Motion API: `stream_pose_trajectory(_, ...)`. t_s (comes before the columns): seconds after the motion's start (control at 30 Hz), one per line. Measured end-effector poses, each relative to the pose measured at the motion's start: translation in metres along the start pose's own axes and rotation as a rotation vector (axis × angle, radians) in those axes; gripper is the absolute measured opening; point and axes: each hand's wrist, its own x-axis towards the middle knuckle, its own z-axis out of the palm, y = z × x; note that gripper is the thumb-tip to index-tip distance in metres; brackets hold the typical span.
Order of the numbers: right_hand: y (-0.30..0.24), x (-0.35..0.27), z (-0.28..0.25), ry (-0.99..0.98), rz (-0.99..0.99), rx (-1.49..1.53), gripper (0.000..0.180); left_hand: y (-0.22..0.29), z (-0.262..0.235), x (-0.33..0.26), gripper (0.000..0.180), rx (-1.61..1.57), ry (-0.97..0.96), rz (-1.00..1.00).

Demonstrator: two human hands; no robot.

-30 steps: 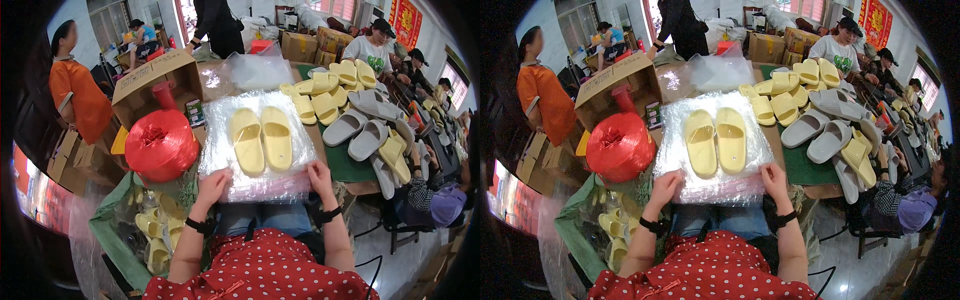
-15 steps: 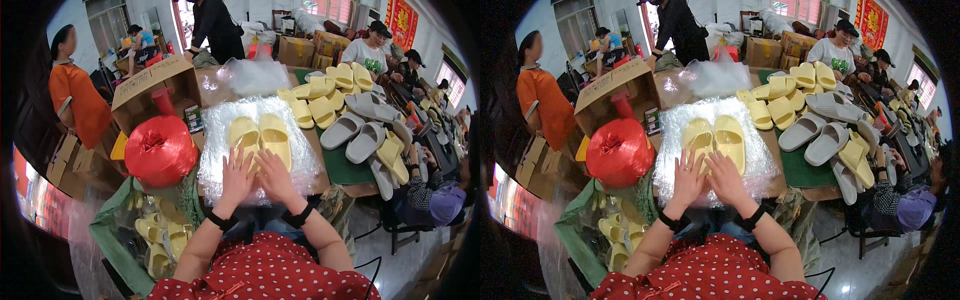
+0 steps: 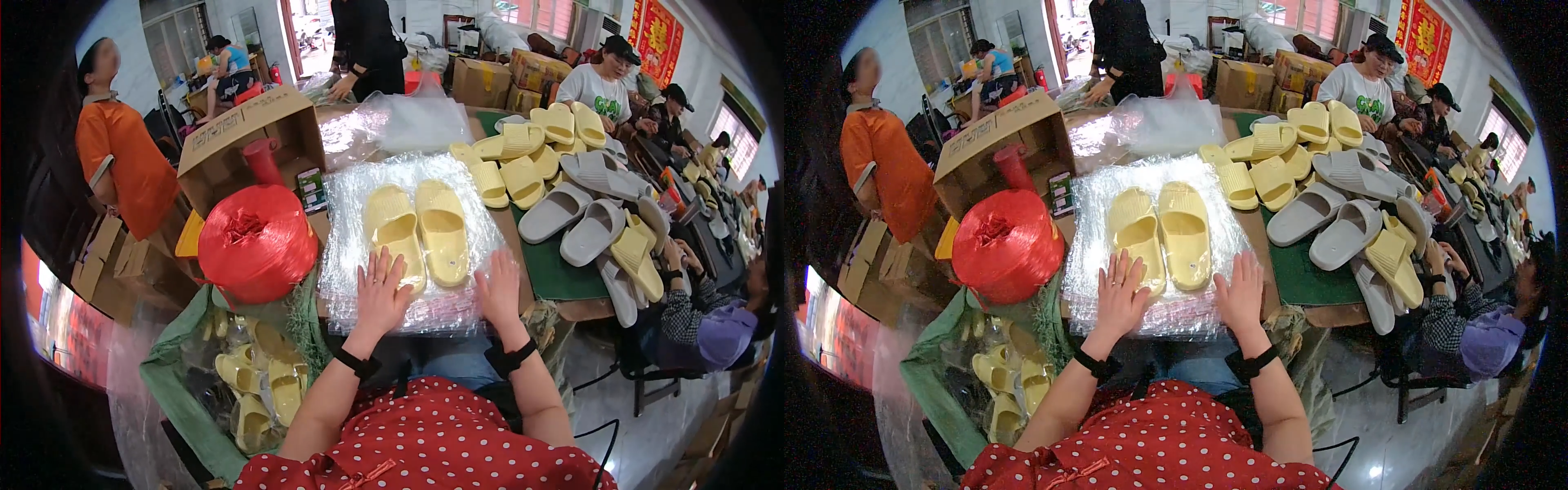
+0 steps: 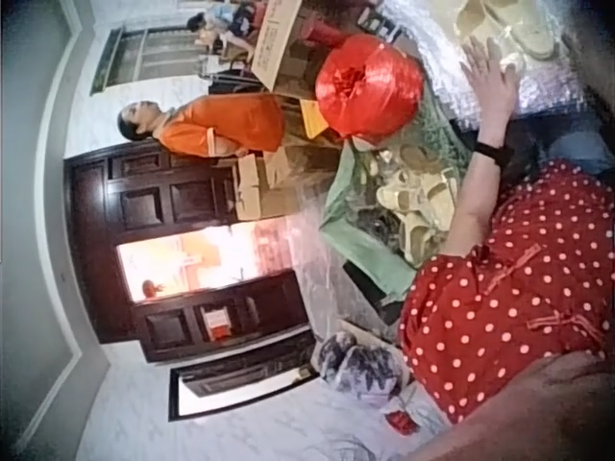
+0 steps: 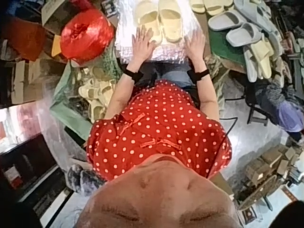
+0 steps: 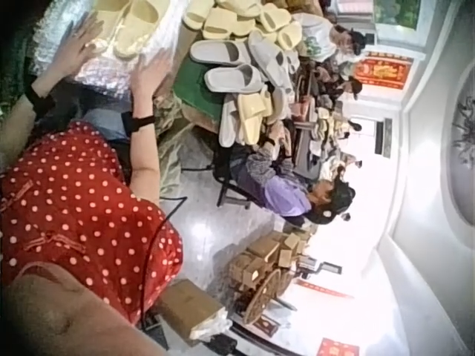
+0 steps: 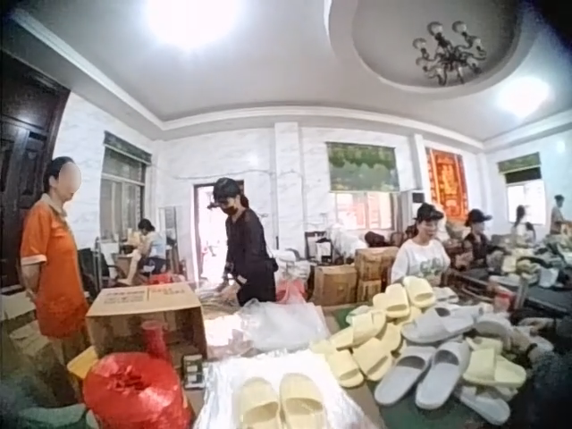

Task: The recorder is inspecting and packing pairs of sandals into clear plastic bags in a shoe manufacturing facility.

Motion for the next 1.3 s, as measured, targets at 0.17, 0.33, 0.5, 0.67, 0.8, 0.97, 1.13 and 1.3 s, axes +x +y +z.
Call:
stream_pose_trajectory(0.17,-0.092,0.018,-0.030,0.208,-0.257,0.029,0.064,-0.003,0.000,-0.003,0.063,0.022,0.004,0.005)
stream_pose_trajectory(0.33,-0.111,0.023,0.009,-0.027,-0.447,0.089,0.067,-0.002,0.002,-0.001,0.063,0.043,-0.010,0.016)
stream_pose_trajectory(0.5,-0.046,0.028,0.045,0.209,-0.137,0.172,0.073,0.002,0.002,-0.001,0.076,-0.049,-0.005,-0.014)
stream_pose_trajectory(0.67,-0.033,0.028,0.045,0.220,-0.029,0.246,0.073,-0.010,0.012,0.000,0.096,-0.283,0.287,-0.230)
stream_pose_trajectory(0.8,-0.034,0.026,0.045,0.197,0.018,0.275,0.069,-0.008,0.009,0.009,0.088,-0.242,0.087,-0.351)
stream_pose_trajectory(0.97,-0.034,0.025,0.040,0.204,0.030,0.303,0.068,-0.005,-0.004,0.016,0.078,-0.170,0.103,-0.226)
stream_pose_trajectory(1.13,-0.038,0.024,0.026,0.192,0.088,0.452,0.065,0.021,-0.016,0.025,0.077,-0.324,0.181,-0.124)
stream_pose_trajectory(1.3,-0.019,0.029,0.025,0.129,0.123,1.141,0.063,0.037,-0.024,0.020,0.083,-1.360,-0.039,-0.270)
